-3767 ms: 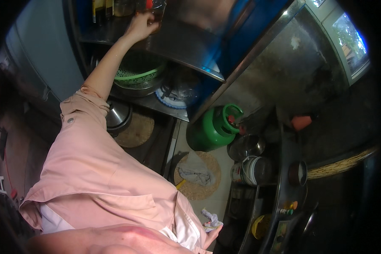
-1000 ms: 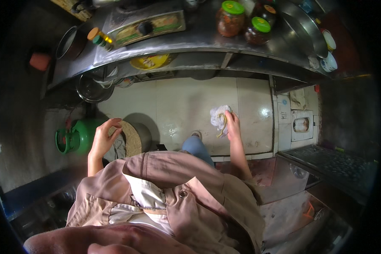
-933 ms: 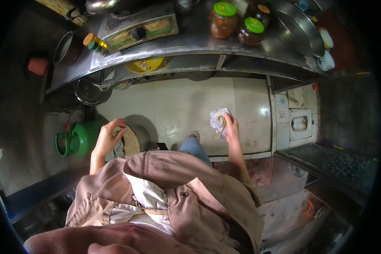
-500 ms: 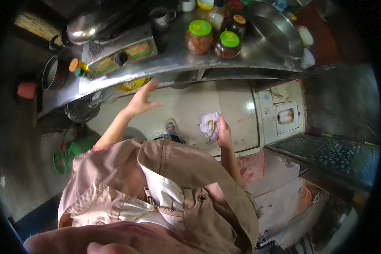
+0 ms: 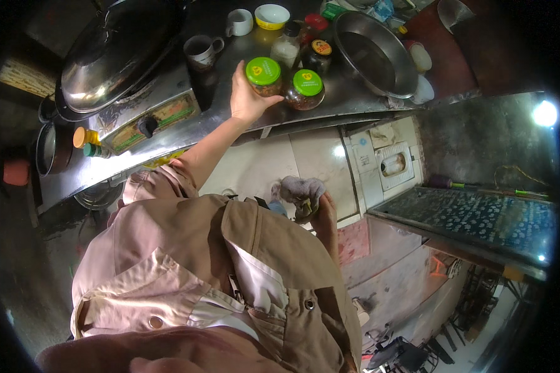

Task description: The person wipes and rearranges multiple jars and bottles on a metal shelf in a kitchen. They use a cloth to clean the containers and place them back on the shelf, then handle a green colander and a white bowl with a ladle.

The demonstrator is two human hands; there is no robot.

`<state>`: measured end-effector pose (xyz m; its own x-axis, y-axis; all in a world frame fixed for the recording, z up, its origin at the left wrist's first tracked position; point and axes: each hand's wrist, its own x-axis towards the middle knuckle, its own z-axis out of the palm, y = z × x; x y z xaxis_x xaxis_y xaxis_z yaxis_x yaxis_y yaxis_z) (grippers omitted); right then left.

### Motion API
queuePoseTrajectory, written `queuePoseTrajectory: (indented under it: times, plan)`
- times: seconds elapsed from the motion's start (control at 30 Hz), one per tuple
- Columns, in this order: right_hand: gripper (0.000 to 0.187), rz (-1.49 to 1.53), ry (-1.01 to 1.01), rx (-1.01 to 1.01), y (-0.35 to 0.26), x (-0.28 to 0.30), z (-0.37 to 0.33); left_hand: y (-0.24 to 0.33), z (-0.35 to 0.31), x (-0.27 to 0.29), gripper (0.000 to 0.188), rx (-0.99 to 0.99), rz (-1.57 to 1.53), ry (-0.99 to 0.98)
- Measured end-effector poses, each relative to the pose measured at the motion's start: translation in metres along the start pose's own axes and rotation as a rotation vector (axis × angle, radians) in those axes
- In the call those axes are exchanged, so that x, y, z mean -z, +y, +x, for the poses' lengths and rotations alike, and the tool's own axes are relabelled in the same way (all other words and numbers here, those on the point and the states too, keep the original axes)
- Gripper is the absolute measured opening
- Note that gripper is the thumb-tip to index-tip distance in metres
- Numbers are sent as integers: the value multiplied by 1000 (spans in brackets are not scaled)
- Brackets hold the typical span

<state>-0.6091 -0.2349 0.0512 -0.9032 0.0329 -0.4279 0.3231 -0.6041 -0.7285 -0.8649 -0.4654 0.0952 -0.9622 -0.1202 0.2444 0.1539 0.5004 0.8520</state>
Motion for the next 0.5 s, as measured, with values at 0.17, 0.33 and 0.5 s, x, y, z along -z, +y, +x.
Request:
queuePoseTrajectory:
  times: [0.17,0.33,0.5]
  plan:
    - [34,-67,71,-14,-36,29,47,-4,12,-29,102,-105,-72,135]
    - [29,-110,-33,55,-99,19,102,2,2,-35,98,-38,-243,130]
    - [46,-438,-565,358,-161,-54,127,27,-33,-14,98,27,-332,153]
